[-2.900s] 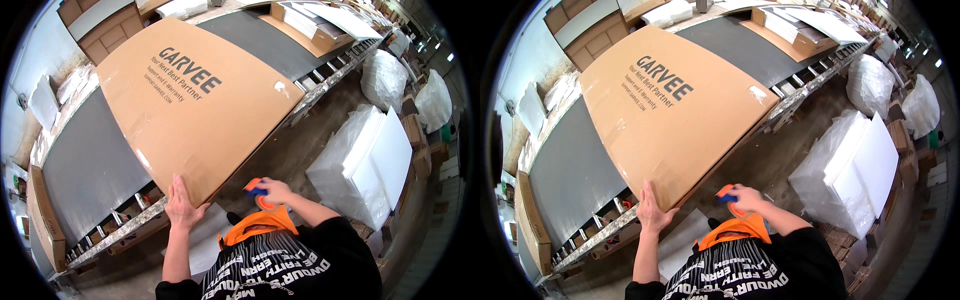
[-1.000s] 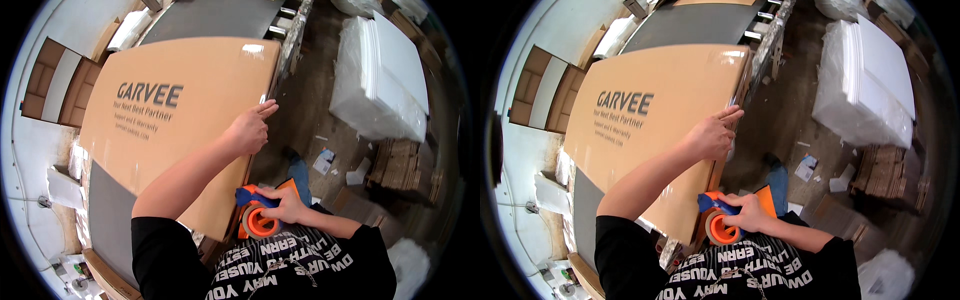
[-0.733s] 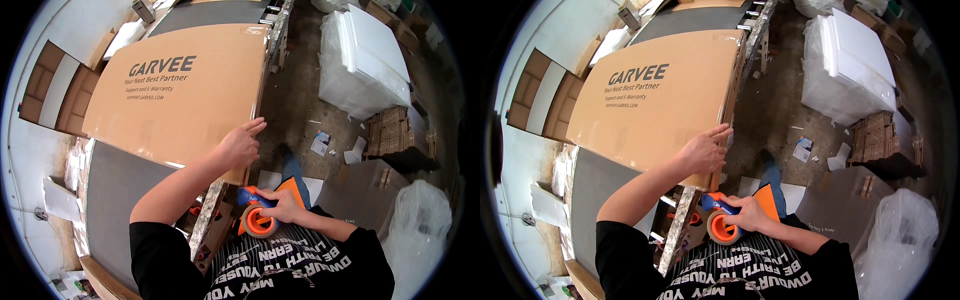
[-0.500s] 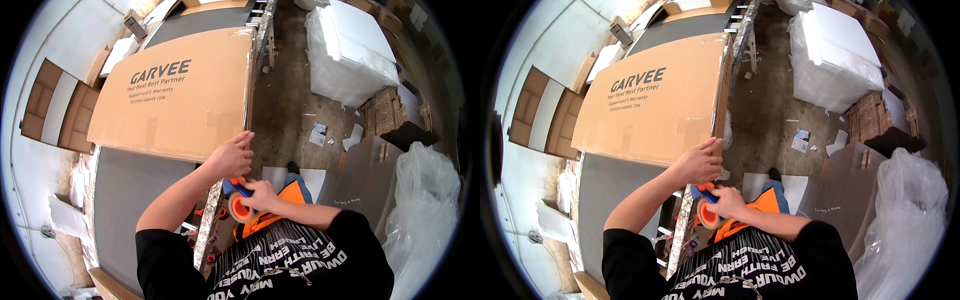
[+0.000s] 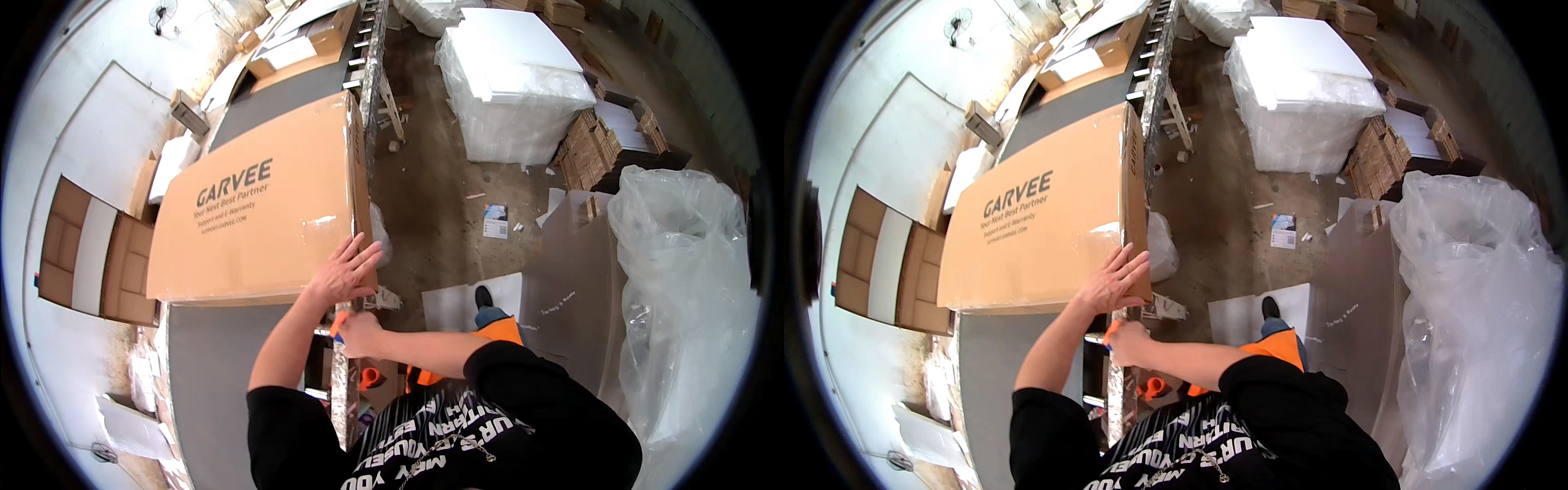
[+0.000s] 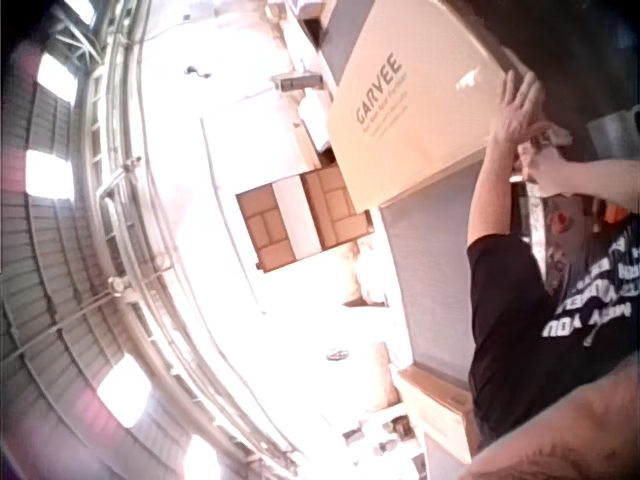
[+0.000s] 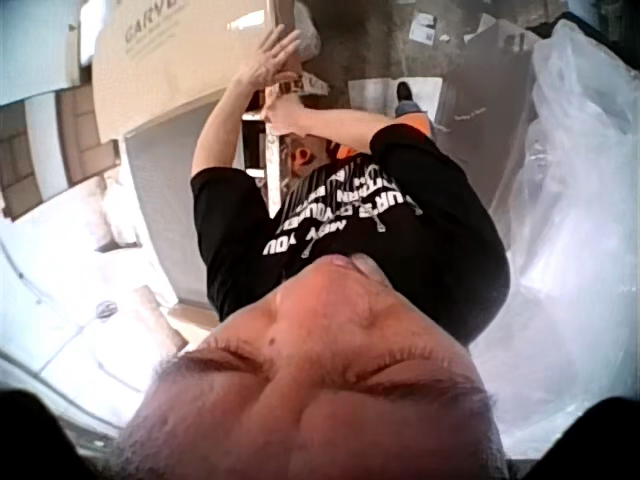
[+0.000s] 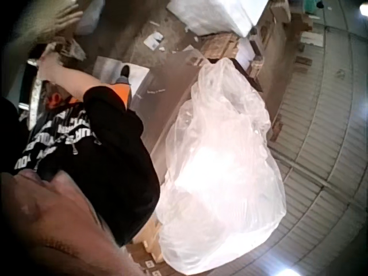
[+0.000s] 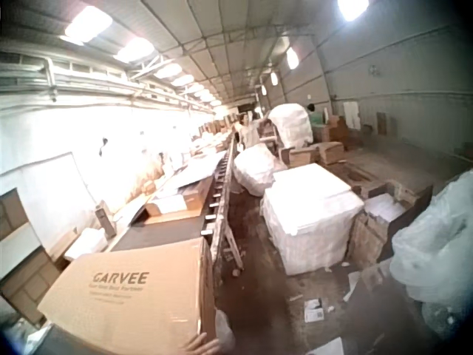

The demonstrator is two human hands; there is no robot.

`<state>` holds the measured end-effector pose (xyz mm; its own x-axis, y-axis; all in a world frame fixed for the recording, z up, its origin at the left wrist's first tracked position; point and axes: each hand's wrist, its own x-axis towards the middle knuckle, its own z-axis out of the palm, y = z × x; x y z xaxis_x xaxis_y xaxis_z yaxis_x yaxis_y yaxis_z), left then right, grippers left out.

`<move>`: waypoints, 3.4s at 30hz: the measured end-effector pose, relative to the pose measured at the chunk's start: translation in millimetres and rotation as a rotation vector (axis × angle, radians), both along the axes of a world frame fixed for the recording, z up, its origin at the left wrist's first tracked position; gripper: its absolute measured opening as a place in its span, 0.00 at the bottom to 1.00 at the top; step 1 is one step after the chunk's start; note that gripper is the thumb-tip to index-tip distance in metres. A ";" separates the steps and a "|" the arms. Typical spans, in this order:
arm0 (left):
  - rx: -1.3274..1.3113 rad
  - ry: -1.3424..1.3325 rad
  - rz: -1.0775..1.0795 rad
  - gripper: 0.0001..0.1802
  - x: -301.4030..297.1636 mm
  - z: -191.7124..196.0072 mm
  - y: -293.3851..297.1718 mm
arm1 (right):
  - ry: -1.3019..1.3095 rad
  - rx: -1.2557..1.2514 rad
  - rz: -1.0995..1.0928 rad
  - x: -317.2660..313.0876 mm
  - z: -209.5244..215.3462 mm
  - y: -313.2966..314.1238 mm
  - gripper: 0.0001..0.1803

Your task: The person tapes a cardboard box on a conveyor belt using a tape dispenser, then picks up a large white foam sheet and places it into an open box containing wooden furniture pieces, before closing the box and taping it shut.

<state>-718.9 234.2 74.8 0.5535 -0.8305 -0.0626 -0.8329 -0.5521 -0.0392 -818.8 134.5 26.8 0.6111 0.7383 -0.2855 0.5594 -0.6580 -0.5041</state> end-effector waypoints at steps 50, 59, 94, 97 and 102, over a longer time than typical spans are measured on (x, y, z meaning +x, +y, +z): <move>-0.028 0.095 0.426 0.63 -59.8 10.1 2.8 | 0.987 0.935 -0.430 -9.3 -88.6 -138.3 0.37; -0.071 0.039 0.407 0.62 -55.9 11.3 0.7 | 0.100 0.355 0.112 -36.0 -48.6 -16.8 0.26; 0.673 0.677 1.073 0.39 440.6 16.3 -89.7 | 0.326 0.602 -0.961 465.5 -107.6 -336.6 0.38; 0.017 0.037 1.022 0.52 383.3 -11.8 -76.6 | 0.372 0.586 -0.931 500.7 -114.8 -329.3 0.38; 0.079 0.151 1.260 0.63 386.3 -3.4 -87.3 | 0.870 0.899 -0.558 575.2 -120.6 -257.2 0.37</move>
<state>-332.6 147.0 71.3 0.9369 0.2727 -0.2189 0.2662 -0.9621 -0.0594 -243.6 -122.7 -93.8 0.7570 0.5883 -0.2842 -0.3833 0.0476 -0.9224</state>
